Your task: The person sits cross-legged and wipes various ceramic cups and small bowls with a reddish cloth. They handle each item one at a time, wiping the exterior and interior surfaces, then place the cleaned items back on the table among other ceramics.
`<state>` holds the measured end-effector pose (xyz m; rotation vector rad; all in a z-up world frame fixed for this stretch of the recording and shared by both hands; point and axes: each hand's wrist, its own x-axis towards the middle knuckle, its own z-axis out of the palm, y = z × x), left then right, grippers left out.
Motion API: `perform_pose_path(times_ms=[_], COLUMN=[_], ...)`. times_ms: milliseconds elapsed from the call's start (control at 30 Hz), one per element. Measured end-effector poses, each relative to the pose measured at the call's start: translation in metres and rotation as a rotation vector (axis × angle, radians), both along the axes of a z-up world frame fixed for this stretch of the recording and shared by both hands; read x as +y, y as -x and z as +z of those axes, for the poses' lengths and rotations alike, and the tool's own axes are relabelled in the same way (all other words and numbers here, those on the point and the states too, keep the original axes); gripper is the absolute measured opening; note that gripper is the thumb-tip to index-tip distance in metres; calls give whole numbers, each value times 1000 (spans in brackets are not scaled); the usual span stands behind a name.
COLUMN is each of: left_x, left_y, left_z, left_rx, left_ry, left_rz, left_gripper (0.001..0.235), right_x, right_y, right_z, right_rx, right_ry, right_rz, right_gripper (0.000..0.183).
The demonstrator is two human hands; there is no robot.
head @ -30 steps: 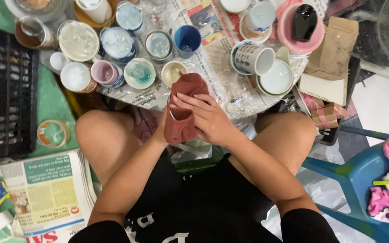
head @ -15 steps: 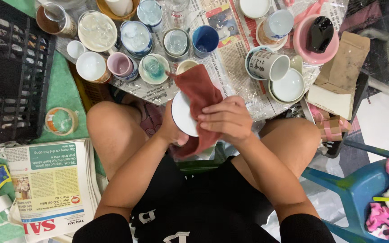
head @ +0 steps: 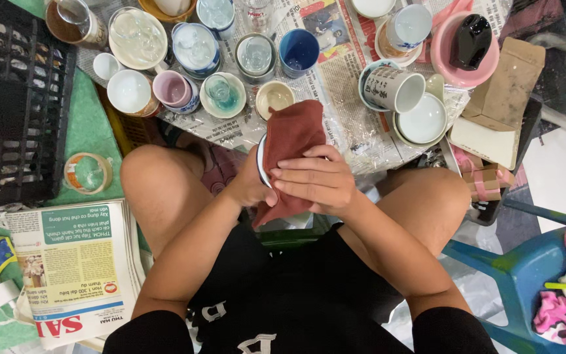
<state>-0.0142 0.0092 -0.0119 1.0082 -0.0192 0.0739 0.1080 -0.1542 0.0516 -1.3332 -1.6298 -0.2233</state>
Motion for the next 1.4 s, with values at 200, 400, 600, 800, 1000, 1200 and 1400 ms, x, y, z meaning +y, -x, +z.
perform_pose_path(times_ms=[200, 400, 600, 800, 1000, 1200, 1400], left_x=[1, 1, -4, 9, 11, 3, -4], left_y=[5, 7, 6, -2, -14, -27, -24], left_z=[-17, -30, -35, -20, 37, 81, 38], left_rx=[48, 3, -25, -74, -61, -462, -390], left_ry=[-13, -189, -153, -320, -735, -1138, -1015], left_rz=[-27, 69, 212, 274, 565, 501, 373], left_gripper=[121, 118, 117, 85, 50, 40, 18], right_x=[1, 0, 3, -1, -17, -26, -39], right_y=[2, 1, 4, -5, -30, -48, -52], right_z=[3, 11, 2, -7, 5, 11, 3], right_rx=[-59, 16, -30, 287, 528, 485, 686], right_ry=[218, 393, 347, 201, 112, 172, 139], right_rz=[-105, -267, -344, -213, -33, 90, 111], right_gripper=[32, 54, 44, 33, 21, 16, 21])
